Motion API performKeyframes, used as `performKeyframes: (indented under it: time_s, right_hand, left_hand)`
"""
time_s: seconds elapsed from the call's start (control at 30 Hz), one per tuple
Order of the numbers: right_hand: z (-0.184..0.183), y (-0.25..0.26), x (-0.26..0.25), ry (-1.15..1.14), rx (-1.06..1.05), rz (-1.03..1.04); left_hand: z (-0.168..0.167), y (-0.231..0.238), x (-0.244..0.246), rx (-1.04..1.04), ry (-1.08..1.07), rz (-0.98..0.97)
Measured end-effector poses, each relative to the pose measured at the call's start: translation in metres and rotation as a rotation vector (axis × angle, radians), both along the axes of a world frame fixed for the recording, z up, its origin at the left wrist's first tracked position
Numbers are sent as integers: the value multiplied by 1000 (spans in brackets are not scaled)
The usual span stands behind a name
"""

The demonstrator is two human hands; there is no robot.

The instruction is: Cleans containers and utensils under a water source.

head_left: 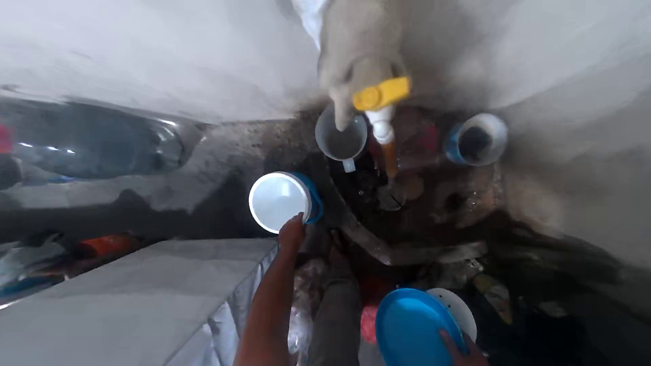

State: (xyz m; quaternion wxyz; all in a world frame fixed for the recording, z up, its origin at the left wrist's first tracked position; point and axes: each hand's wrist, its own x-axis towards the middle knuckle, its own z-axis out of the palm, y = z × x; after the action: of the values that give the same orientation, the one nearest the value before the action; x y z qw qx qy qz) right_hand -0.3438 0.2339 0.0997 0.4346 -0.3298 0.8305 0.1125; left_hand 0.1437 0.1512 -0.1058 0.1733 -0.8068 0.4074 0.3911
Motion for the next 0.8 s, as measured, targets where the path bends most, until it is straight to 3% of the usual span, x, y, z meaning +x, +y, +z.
performKeyframes:
  time_s: [0.1, 0.3, 0.37, 0.43, 0.5, 0.6, 0.8]
  right_hand:
    - [13, -13, 22, -34, -28, 68]
    - [30, -30, 26, -88, -13, 5]
    - [33, -28, 20, -92, -48, -5]
    - [36, -25, 13, -96, -83, -22]
    - [39, -23, 2, -73, -96, -26]
    - [49, -16, -19, -42, -94, -26]
    - [59, -4, -48, -5, -86, -114]
  left_hand:
    - [28, -11, 1, 65, -4, -48]
    - [217, -47, -59, 202, 174, -293]
    - [257, -68, -95, 171, 292, -422]
    - [266, -94, -124, 77, 392, -552]
    - [253, -125, -146, -49, 439, -639]
    - [236, -170, -175, -53, 400, -628]
    - [258, -170, -214, -22, 457, -834]
